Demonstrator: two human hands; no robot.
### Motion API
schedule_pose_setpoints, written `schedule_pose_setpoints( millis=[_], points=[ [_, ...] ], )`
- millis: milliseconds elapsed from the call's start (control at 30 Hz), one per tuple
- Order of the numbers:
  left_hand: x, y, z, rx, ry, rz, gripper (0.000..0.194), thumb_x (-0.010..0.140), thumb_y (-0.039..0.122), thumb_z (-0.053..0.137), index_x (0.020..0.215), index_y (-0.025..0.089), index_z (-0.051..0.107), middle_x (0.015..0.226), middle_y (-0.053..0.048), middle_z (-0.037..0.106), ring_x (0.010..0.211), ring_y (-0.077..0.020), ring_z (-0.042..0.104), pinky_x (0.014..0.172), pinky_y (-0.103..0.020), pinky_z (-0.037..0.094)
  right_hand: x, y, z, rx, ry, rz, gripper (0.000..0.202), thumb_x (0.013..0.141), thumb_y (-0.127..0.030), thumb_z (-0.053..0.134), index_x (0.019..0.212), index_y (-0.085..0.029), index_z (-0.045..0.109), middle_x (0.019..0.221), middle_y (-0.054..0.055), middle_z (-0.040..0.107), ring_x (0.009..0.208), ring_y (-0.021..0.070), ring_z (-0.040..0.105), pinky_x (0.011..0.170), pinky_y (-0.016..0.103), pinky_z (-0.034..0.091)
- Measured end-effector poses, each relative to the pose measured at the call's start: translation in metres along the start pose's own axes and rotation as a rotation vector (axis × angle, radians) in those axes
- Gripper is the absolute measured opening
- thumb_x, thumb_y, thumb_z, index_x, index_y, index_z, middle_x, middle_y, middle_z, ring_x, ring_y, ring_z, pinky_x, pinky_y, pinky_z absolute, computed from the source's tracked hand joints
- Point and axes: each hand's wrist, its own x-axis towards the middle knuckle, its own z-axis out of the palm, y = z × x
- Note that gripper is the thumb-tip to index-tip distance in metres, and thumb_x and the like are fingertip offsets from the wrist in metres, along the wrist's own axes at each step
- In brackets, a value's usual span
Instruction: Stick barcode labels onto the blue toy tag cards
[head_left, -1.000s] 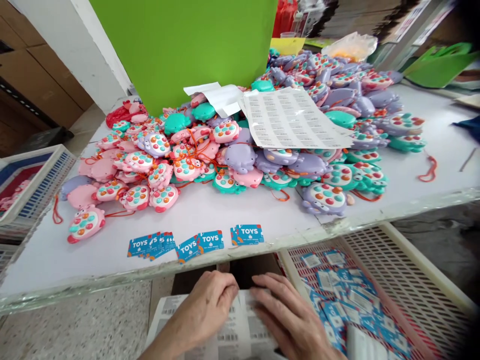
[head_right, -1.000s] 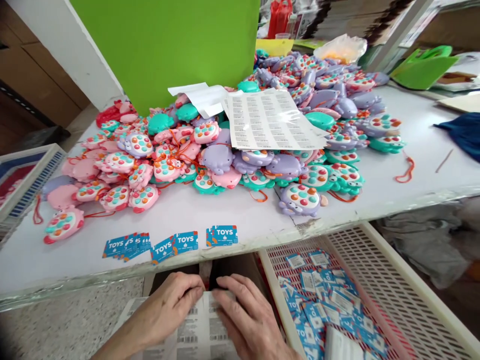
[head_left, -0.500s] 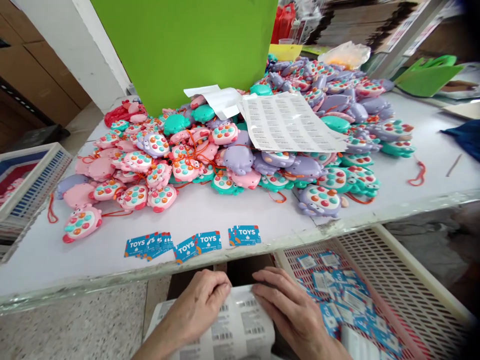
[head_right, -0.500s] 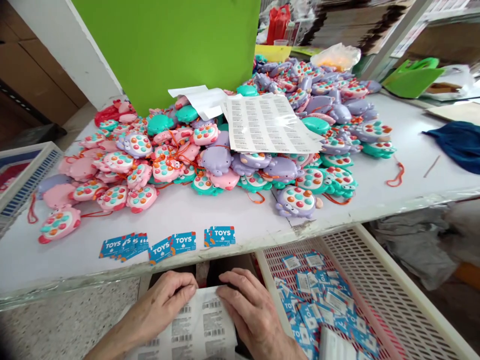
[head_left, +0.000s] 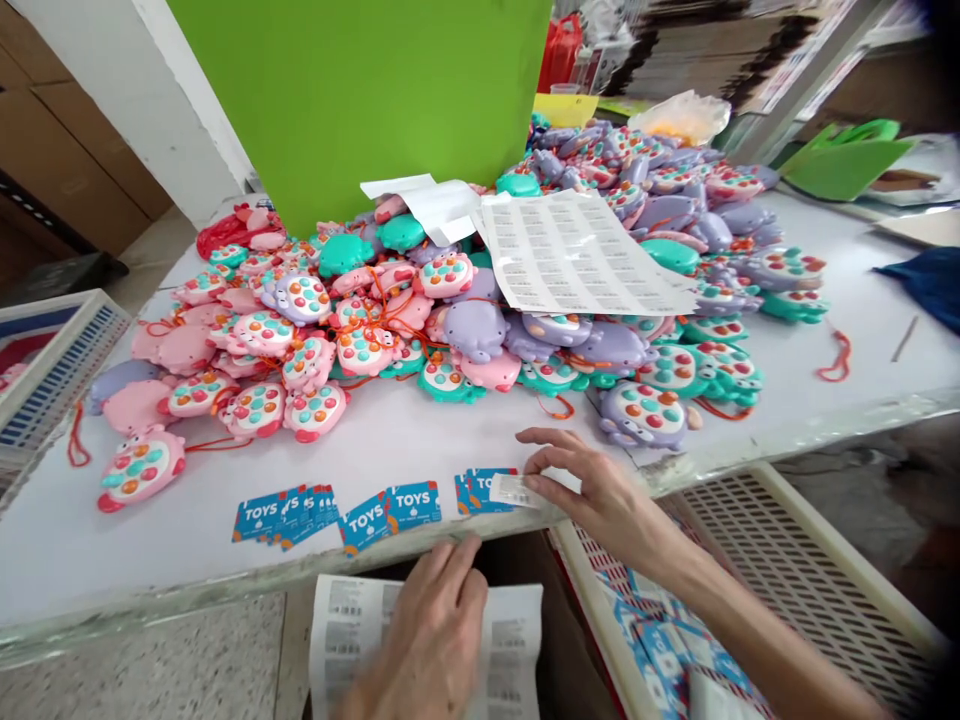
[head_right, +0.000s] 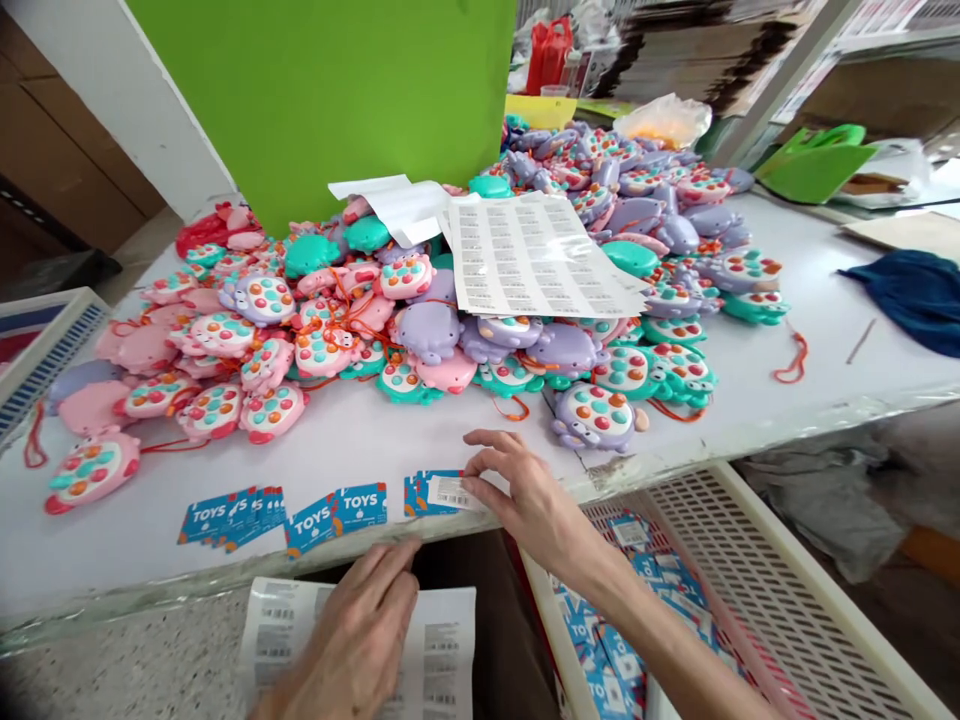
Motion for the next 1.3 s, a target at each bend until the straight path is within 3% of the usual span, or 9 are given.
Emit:
schedule_pose_setpoints(
  millis=[100, 267, 567, 1167, 1300],
  points=[
    [0.002, -0.001, 0.009, 0.036, 0.094, 0.034, 0.031, 0.069, -0.005, 0.038, 0.081, 0.013, 0.059, 0.120, -0.015, 0.059, 0.107, -0.0274, 0.057, 0.091, -0.039, 0.050, 0.017, 0.005, 0.001, -0.021, -0.085, -0.041, 0.018, 0.089, -0.027, 0.049, 0.077, -0.022, 0.062, 0.119, 0.007, 0.058, 0.112, 0.0240, 0.053, 0.093, 0.040, 0.043],
    [0.009, -0.002, 0.011, 0.039, 0.194, 0.043, 0.031, 0.067, -0.005, 0.036, 0.078, 0.014, 0.058, 0.120, -0.016, 0.060, 0.102, -0.0268, 0.059, 0.086, -0.037, 0.053, 0.021, 0.006, 0.006, -0.047, -0.134, -0.092, 0.016, 0.089, -0.020, 0.050, 0.077, -0.020, 0.061, 0.119, 0.009, 0.057, 0.114, 0.0242, 0.050, 0.094, 0.041, 0.043],
    [0.010, -0.007, 0.011, 0.066, 0.147, 0.068, 0.032, 0.067, -0.003, 0.037, 0.083, 0.014, 0.058, 0.116, -0.013, 0.062, 0.104, -0.0265, 0.058, 0.087, -0.036, 0.053, 0.023, 0.009, 0.014, -0.062, -0.138, -0.110, 0.016, 0.087, -0.014, 0.053, 0.074, -0.017, 0.061, 0.117, 0.012, 0.056, 0.114, 0.0244, 0.047, 0.093, 0.040, 0.044],
    [0.013, -0.004, 0.013, 0.084, 0.212, 0.062, 0.035, 0.068, -0.004, 0.034, 0.085, 0.013, 0.059, 0.121, -0.014, 0.059, 0.103, -0.0259, 0.057, 0.085, -0.035, 0.053, 0.022, 0.010, 0.017, -0.076, -0.122, -0.131, 0.016, 0.086, -0.014, 0.053, 0.073, -0.018, 0.062, 0.118, 0.010, 0.057, 0.114, 0.0250, 0.046, 0.092, 0.041, 0.043],
    [0.012, -0.005, 0.016, 0.087, 0.182, 0.064, 0.034, 0.068, -0.003, 0.035, 0.087, 0.014, 0.058, 0.120, -0.014, 0.059, 0.104, -0.0262, 0.057, 0.086, -0.037, 0.052, 0.022, 0.011, 0.017, -0.075, -0.128, -0.137, 0.016, 0.087, -0.015, 0.053, 0.074, -0.018, 0.061, 0.119, 0.010, 0.056, 0.115, 0.0252, 0.045, 0.093, 0.042, 0.041]
  ],
)
